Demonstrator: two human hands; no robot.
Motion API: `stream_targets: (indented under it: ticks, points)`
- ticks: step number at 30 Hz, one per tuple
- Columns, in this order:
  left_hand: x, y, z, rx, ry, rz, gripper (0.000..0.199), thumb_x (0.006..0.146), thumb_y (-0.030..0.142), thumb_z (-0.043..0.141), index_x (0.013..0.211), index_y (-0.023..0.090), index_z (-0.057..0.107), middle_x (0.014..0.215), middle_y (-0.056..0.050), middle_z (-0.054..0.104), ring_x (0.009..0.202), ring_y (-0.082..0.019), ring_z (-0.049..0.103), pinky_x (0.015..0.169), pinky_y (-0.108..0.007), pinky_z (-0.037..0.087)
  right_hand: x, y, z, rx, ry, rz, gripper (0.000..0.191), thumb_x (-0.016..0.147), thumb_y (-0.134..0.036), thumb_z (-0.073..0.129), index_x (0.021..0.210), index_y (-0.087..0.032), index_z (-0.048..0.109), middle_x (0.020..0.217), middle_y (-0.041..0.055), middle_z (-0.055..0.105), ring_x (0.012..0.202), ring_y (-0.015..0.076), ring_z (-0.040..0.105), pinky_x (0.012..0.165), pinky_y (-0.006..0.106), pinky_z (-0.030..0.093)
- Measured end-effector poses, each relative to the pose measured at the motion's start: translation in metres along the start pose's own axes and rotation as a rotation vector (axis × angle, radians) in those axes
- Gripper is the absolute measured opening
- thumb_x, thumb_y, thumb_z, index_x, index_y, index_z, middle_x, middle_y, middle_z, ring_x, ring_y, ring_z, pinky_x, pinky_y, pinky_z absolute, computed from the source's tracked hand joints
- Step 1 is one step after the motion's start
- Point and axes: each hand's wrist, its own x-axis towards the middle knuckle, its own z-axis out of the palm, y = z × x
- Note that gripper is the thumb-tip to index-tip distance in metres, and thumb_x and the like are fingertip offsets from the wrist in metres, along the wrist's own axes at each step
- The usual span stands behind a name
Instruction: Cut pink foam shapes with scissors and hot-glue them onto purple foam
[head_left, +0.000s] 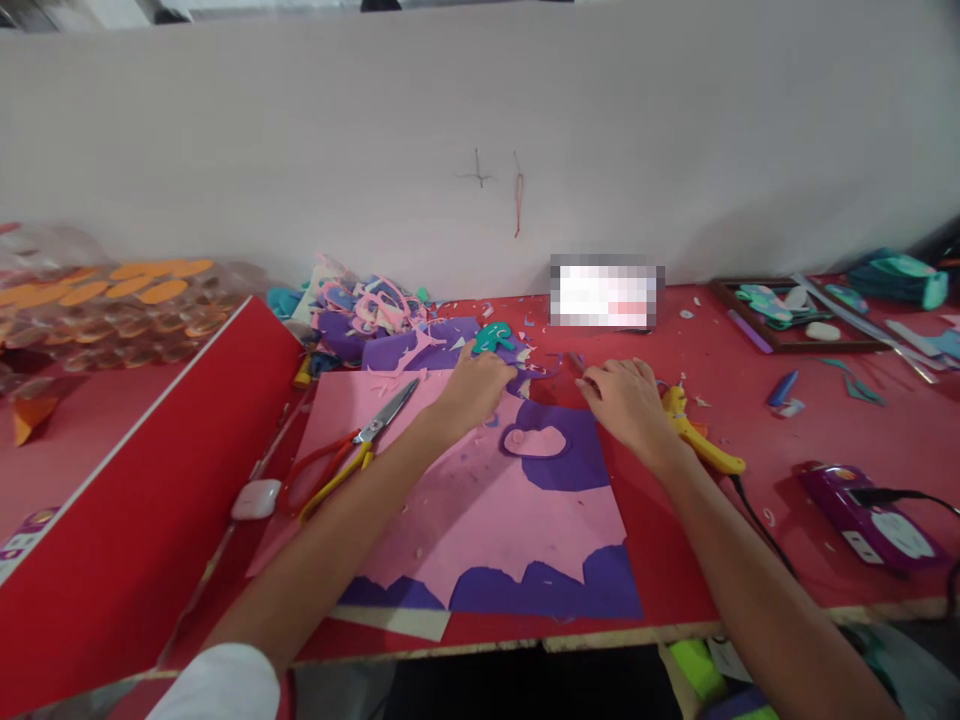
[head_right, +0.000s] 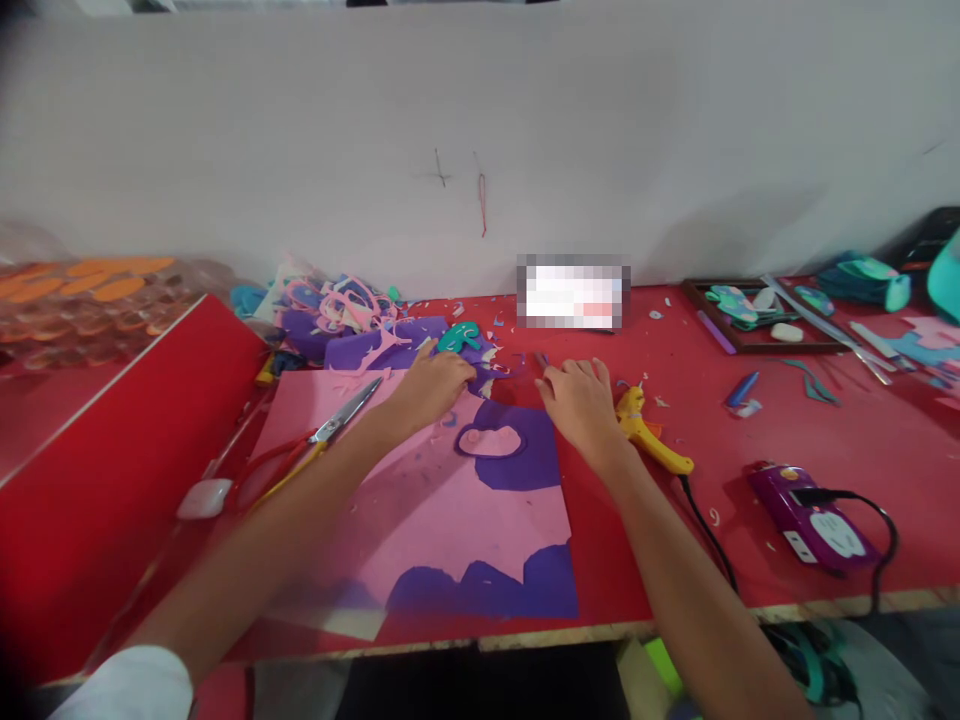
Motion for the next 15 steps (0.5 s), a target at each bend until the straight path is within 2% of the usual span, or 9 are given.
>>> stream_targets:
  ticks: [4,8,10,12,15]
  points:
    - [0.002,-0.004,-0.007,0.062,0.045,-0.034,0.031,0.089,0.005,0.051,0.103,0.021,0.073,0.108,-0.010,0.075,0.110,-0.027,0.066,0.113,-0.050,0.031,0.000,0.000,0.004,0.048,0.069,-0.031,0.031,0.103,-0.030,0.047,0.104,-0.018,0.076,0.108,0.0135,0.074,0.106,0.0314,0.062,0.104,0.049,0.034]
    - [0.001,-0.017,-0.025,0.095,0.130,-0.143,0.031,0.093,0.008,0.045,0.102,0.020,0.073,0.107,-0.010,0.075,0.107,-0.026,0.067,0.111,-0.048,0.032,0.000,-0.001,0.001,0.086,0.080,-0.018,0.029,0.102,-0.028,0.048,0.104,-0.018,0.075,0.108,0.0140,0.075,0.105,0.0310,0.062,0.099,0.045,0.037]
    - [-0.003,-0.026,-0.034,0.134,0.091,-0.204,0.029,0.093,0.010,0.045,0.100,0.020,0.072,0.105,-0.011,0.076,0.106,-0.027,0.067,0.108,-0.047,0.035,0.000,-0.002,-0.003,0.104,0.077,0.004,0.029,0.102,-0.027,0.048,0.103,-0.017,0.075,0.107,0.0140,0.075,0.105,0.0309,0.062,0.097,0.044,0.038]
    - [-0.008,-0.036,-0.041,0.160,-0.033,-0.282,0.028,0.091,0.008,0.047,0.097,0.020,0.072,0.102,-0.011,0.077,0.103,-0.026,0.069,0.103,-0.046,0.038,0.000,-0.003,-0.005,0.121,0.082,0.016,0.028,0.101,-0.026,0.048,0.101,-0.017,0.075,0.106,0.0136,0.076,0.104,0.0309,0.062,0.096,0.043,0.038]
    - [-0.015,-0.048,-0.045,0.171,-0.143,-0.352,0.027,0.085,0.005,0.050,0.090,0.019,0.073,0.092,-0.010,0.077,0.092,-0.025,0.071,0.097,-0.044,0.043,0.001,-0.002,-0.004,0.146,0.092,0.003,0.028,0.101,-0.026,0.047,0.099,-0.018,0.075,0.105,0.0128,0.076,0.102,0.0307,0.062,0.094,0.043,0.039]
